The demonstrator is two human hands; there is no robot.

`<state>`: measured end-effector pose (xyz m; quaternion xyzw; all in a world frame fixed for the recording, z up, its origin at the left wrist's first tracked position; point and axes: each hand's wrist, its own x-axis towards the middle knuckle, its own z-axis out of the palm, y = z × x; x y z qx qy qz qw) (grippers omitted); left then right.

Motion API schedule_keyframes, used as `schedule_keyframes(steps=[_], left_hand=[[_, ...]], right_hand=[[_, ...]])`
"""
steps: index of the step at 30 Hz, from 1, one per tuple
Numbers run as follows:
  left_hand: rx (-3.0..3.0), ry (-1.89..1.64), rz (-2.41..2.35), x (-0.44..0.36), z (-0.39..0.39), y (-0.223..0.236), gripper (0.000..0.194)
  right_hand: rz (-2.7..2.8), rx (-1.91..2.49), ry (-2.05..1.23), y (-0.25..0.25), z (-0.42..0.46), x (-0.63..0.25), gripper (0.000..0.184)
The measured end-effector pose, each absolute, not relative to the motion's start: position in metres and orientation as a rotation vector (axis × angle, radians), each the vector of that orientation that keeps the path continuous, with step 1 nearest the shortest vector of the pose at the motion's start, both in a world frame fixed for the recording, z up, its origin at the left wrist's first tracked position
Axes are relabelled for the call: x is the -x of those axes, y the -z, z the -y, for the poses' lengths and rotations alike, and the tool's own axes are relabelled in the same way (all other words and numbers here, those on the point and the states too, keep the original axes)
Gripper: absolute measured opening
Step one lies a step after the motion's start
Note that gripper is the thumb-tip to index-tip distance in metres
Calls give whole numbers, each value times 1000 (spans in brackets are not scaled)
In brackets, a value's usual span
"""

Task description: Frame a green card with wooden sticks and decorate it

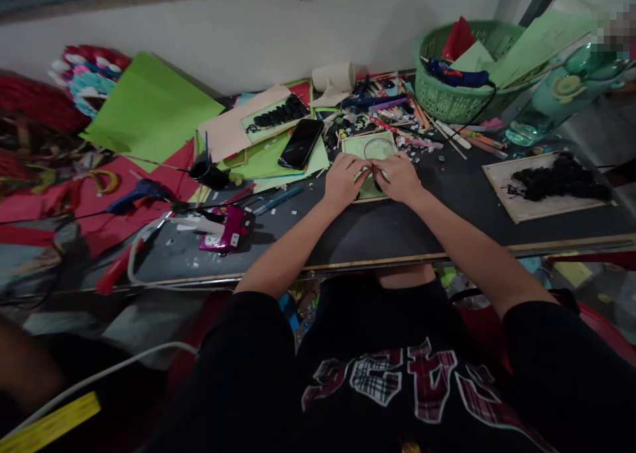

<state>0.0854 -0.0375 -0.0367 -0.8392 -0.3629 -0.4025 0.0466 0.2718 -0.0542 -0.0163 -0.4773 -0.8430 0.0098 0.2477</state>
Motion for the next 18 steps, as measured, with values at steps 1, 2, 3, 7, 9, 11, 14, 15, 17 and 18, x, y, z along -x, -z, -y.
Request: schedule_keyframes(steps=[1, 2, 3, 7, 9, 11, 14, 15, 17, 18], left_hand=[[2555, 1213, 1085, -85, 39, 36, 34], [2550, 1200, 1058, -86, 40, 35, 32], [2547, 1189, 1026, -86, 40, 34, 31], [2537, 1114, 911, -87, 43, 30, 29], [2495, 1081, 908, -89, 45, 28, 31], [2448, 1081, 948, -91, 46, 27, 33], [2463, 1102, 1004, -91, 47, 27, 38], [2488, 1117, 1003, -90, 47, 29, 39], [2540, 1162, 977, -86, 46, 32, 42], [2557, 1198, 971, -84, 46, 33, 44]], right_hand=[[2285, 1290, -28, 17, 54, -271, 41], [2272, 1281, -32, 18, 54, -271, 39], [2261, 1277, -39, 19, 53, -271, 36], [2189, 1265, -118, 18, 52, -272, 27], [2130, 1242, -182, 16, 53, -271, 25], [2068, 1216, -258, 15, 55, -268, 23], [1967, 1194, -405, 17, 54, -263, 23], [1915, 1206, -435, 18, 53, -264, 25], [1774, 1284, -395, 17, 48, -273, 32], [1695, 1338, -317, 15, 45, -282, 38]])
